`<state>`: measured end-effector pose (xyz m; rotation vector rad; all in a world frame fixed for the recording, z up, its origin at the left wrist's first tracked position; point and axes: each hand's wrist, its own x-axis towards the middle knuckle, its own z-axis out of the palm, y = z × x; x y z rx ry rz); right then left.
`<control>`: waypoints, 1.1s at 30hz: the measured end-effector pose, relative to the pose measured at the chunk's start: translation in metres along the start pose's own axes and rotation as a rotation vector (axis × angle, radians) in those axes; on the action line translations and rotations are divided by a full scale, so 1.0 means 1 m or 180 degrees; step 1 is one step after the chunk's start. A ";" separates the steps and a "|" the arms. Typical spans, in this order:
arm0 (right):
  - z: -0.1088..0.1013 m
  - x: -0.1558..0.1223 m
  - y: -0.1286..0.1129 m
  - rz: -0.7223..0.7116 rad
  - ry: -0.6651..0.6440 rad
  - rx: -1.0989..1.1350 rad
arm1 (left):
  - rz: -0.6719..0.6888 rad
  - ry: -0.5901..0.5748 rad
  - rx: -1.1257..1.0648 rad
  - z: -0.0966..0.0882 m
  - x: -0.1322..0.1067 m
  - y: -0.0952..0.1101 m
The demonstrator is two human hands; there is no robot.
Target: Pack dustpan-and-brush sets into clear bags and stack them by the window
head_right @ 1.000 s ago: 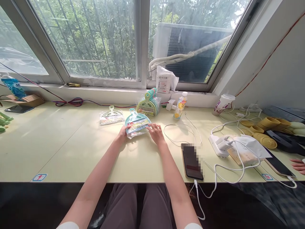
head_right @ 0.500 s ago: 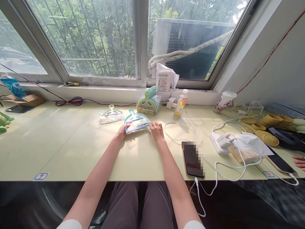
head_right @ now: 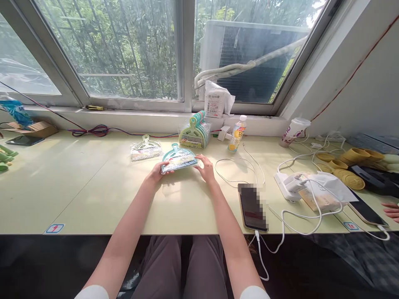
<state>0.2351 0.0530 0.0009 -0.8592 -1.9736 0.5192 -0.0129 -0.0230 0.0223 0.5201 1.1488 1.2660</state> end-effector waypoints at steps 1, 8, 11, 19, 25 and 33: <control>0.000 0.001 -0.001 0.0040 0.0018 0.0253 | 0.0016 -0.0029 0.0075 0.000 -0.001 0.000; -0.003 0.002 -0.002 0.0269 0.0521 0.0881 | 0.0264 -0.0587 0.0610 -0.001 -0.006 -0.006; -0.004 0.003 -0.004 0.0214 0.0844 0.0650 | 0.0220 -0.0928 0.0841 -0.001 -0.005 -0.010; -0.007 -0.002 -0.024 0.0009 0.1010 0.0247 | 0.0211 -0.0949 0.0786 0.000 -0.006 -0.010; -0.007 -0.004 -0.023 -0.0100 0.1180 -0.0160 | 0.0089 -0.1045 0.0817 0.003 -0.005 -0.011; -0.001 -0.003 -0.016 0.0203 0.1149 -0.0415 | 0.0113 -0.1011 0.0948 0.007 -0.006 -0.014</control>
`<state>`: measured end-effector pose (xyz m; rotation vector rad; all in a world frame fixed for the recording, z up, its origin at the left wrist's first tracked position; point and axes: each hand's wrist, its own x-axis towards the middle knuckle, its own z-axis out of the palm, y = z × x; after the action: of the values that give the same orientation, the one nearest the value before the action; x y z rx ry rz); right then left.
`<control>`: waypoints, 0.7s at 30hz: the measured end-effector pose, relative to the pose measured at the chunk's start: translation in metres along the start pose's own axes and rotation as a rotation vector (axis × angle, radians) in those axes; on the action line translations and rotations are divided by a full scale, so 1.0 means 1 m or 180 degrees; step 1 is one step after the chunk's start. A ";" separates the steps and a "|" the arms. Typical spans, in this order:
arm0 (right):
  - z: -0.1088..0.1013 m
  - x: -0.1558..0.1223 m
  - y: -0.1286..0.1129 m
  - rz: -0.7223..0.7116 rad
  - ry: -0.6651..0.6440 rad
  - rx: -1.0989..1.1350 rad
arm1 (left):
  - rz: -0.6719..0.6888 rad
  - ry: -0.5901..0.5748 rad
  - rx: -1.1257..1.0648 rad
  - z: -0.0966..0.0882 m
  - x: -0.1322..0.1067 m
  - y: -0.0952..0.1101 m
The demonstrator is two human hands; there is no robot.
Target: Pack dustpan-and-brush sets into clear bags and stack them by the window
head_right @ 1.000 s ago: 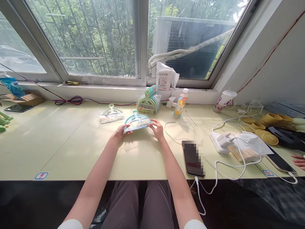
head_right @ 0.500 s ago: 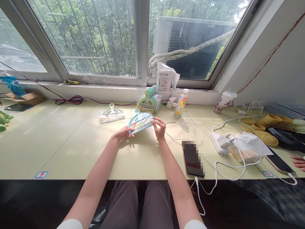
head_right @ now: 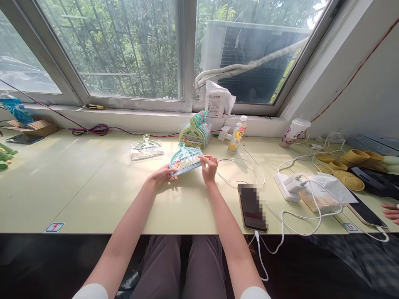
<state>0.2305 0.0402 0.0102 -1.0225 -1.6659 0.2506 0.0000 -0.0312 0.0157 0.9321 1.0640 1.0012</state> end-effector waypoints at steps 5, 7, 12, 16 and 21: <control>0.007 0.000 0.010 0.0049 0.0019 -0.0013 | 0.0165 -0.0007 0.0324 0.003 -0.005 0.002; 0.009 0.000 0.014 0.0255 -0.0101 0.0255 | 0.0258 -0.0040 0.0481 0.004 -0.007 0.004; 0.014 0.000 0.024 0.1057 -0.0512 0.1082 | 0.0281 -0.0077 0.0702 0.006 -0.012 0.007; 0.016 0.003 0.033 0.2072 -0.1020 0.1940 | 0.0278 0.0134 0.0776 0.011 -0.009 0.007; 0.017 0.005 0.037 0.2244 -0.0726 0.2431 | 0.0744 0.0924 0.0515 0.024 0.004 0.003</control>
<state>0.2337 0.0721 -0.0158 -0.9506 -1.1581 1.3911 0.0233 -0.0295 0.0233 1.0827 1.3144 1.2861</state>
